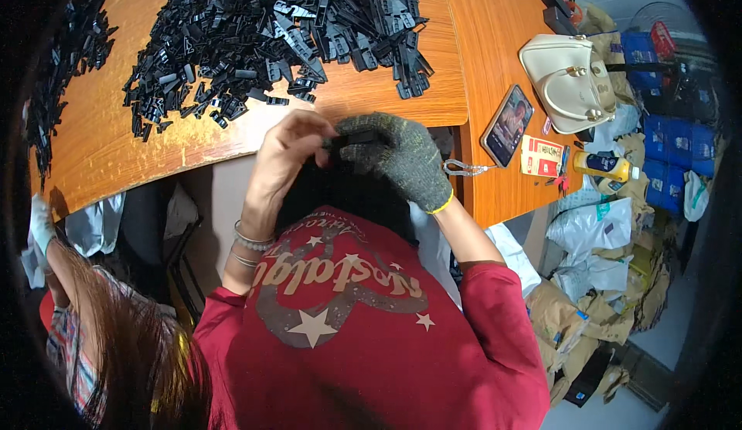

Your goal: The recorder is manually assembling two small black plastic components by snapping them together.

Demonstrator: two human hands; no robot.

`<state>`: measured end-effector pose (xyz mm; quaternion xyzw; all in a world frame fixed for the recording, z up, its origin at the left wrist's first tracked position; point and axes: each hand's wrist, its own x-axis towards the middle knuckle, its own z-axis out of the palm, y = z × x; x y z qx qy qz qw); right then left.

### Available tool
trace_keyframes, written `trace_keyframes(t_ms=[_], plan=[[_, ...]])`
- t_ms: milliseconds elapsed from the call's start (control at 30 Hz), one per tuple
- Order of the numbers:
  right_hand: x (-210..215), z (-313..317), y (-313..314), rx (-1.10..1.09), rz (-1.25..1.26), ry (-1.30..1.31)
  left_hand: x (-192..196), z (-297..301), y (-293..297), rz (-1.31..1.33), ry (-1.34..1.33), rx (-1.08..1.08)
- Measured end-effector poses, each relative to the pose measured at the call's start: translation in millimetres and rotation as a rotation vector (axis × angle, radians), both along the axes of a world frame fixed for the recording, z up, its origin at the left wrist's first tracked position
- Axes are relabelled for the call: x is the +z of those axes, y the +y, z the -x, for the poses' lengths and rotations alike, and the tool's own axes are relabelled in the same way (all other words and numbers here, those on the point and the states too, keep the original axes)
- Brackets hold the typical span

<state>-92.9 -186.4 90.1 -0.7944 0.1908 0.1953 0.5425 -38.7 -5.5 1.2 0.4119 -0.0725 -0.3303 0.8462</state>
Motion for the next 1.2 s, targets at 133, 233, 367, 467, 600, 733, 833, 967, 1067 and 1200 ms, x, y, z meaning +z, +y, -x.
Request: trace_keyframes(t_ms=[133, 233, 367, 467, 600, 733, 833, 967, 1067, 1200], plan=[[-10.4, 6.3, -4.7, -0.022, -0.222, -0.121, 4.0, 10.0, -9.8, 0.087, 0.246, -0.098], [-12.0, 10.4, -6.0, -0.017, -0.222, -0.132, 14.4, 6.8, -11.7, 0.013, 0.292, -0.177], [23.0, 13.3, -3.3, 0.013, 0.117, 0.053, 30.5, 8.9, -25.9, -0.254, 0.032, -0.188], [22.6, 55.5, -36.5, -0.013, 0.202, -0.21, 15.5, 9.2, -45.5, -0.363, -0.199, -0.181], [41.1, 134.3, -105.0, 0.249, 0.8, 0.186, 3.3, -17.9, -59.0, -0.792, -1.028, 0.348], [42.1, 164.0, -114.9, 0.476, 0.983, 0.408, 15.0, -54.0, -75.9, -1.033, -1.38, 0.48], [29.3, 152.8, -109.7, 0.461, 0.909, 0.238, 14.7, -78.7, -73.5, -1.115, -1.501, 0.358], [15.2, 131.5, -90.6, 0.397, 0.815, 0.036, 13.1, -83.6, -68.2, -1.093, -1.528, 0.24], [-1.3, 84.5, -67.5, 0.287, 0.67, -0.325, 4.4, -79.0, -65.0, -1.004, -1.603, 0.293], [-18.2, 24.7, -29.3, 0.087, 0.78, -0.435, 4.8, -64.4, -56.8, -0.946, -1.659, 0.382]])
